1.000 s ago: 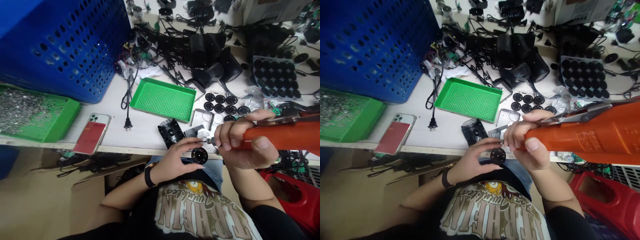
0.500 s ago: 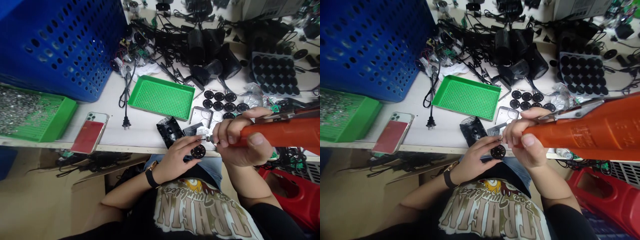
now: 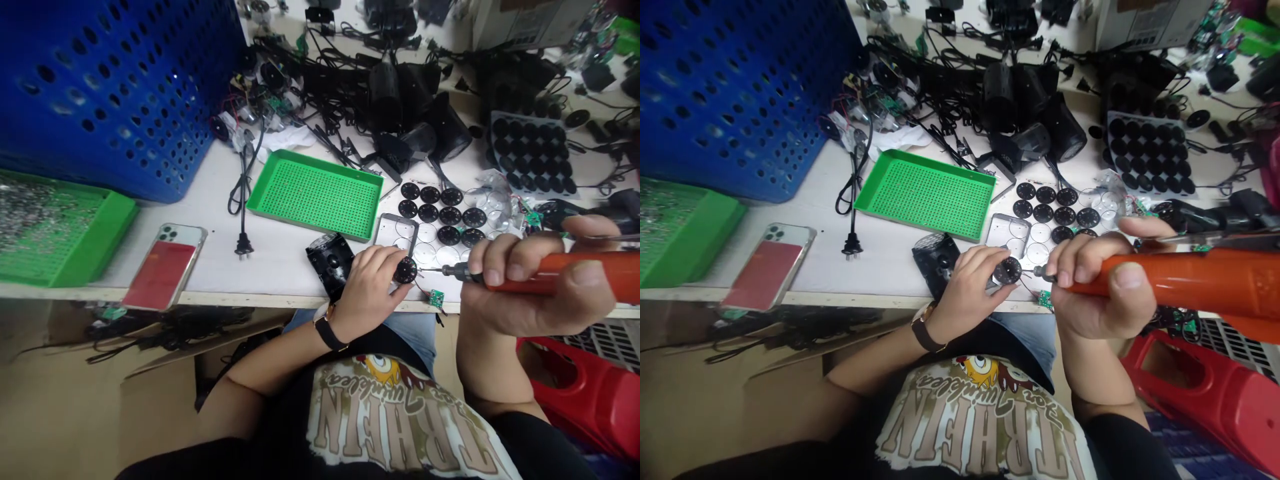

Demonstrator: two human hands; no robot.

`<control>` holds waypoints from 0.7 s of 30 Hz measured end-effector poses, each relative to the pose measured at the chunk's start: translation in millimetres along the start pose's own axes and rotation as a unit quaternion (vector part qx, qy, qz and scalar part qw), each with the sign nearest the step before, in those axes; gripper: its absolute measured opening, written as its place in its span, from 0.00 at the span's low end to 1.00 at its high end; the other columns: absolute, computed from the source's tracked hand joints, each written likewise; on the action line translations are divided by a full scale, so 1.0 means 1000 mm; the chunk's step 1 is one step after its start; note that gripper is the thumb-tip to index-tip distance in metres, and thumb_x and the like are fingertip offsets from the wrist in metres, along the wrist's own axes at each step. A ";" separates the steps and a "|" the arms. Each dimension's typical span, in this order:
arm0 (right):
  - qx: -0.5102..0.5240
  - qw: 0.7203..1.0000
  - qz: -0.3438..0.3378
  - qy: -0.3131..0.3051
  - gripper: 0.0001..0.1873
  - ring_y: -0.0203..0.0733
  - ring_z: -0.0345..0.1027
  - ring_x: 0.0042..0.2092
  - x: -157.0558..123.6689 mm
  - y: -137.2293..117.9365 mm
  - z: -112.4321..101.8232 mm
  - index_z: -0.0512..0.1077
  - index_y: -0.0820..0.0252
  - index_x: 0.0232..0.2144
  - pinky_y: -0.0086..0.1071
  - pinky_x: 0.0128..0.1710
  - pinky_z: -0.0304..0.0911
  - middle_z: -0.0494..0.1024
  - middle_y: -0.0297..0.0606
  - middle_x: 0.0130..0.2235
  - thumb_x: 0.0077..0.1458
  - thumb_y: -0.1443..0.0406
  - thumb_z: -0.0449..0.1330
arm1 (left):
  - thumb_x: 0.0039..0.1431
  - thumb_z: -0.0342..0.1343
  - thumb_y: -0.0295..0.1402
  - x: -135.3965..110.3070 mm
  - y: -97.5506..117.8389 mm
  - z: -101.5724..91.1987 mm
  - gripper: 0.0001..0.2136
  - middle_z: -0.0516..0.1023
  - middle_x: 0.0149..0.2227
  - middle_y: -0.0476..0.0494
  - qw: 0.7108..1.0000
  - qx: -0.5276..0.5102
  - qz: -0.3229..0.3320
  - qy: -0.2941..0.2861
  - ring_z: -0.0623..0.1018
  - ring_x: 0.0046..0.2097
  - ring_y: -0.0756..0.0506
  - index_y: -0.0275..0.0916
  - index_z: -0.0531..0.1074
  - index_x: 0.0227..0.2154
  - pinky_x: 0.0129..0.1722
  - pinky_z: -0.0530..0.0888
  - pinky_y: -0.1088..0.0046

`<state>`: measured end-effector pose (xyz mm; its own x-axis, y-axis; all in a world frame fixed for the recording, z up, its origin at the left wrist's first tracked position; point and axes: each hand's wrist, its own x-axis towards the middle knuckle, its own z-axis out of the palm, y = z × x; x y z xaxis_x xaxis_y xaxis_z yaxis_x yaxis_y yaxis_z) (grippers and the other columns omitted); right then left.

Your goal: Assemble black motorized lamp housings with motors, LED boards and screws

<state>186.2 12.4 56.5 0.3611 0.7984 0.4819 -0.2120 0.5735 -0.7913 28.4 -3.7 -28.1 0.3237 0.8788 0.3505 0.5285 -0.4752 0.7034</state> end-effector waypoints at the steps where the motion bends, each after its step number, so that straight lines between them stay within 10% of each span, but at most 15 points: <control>1: 0.003 1.000 -0.001 -0.008 0.12 0.33 0.54 0.17 -0.002 0.001 0.001 0.78 0.53 0.42 0.33 0.17 0.62 0.63 0.25 0.19 0.55 0.60 0.64 | 0.62 0.65 0.33 0.001 0.000 0.001 0.21 0.79 0.55 0.38 1.000 0.006 -0.002 -0.003 0.75 0.58 0.36 0.38 0.70 0.56 0.60 0.73 0.53; 21: -0.028 0.998 -0.037 -0.045 0.10 0.35 0.56 0.16 -0.012 0.022 0.017 0.75 0.51 0.42 0.32 0.17 0.61 0.63 0.23 0.19 0.56 0.62 0.63 | 0.61 0.67 0.34 0.004 -0.005 0.006 0.22 0.78 0.53 0.37 0.998 -0.066 -0.020 0.003 0.75 0.58 0.36 0.38 0.70 0.56 0.60 0.74 0.53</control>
<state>161.3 18.3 39.7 0.2900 0.7694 0.5691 -0.1369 0.6219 -0.7710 31.7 2.1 -34.0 0.2997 0.8976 0.3232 0.4333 -0.4299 0.7921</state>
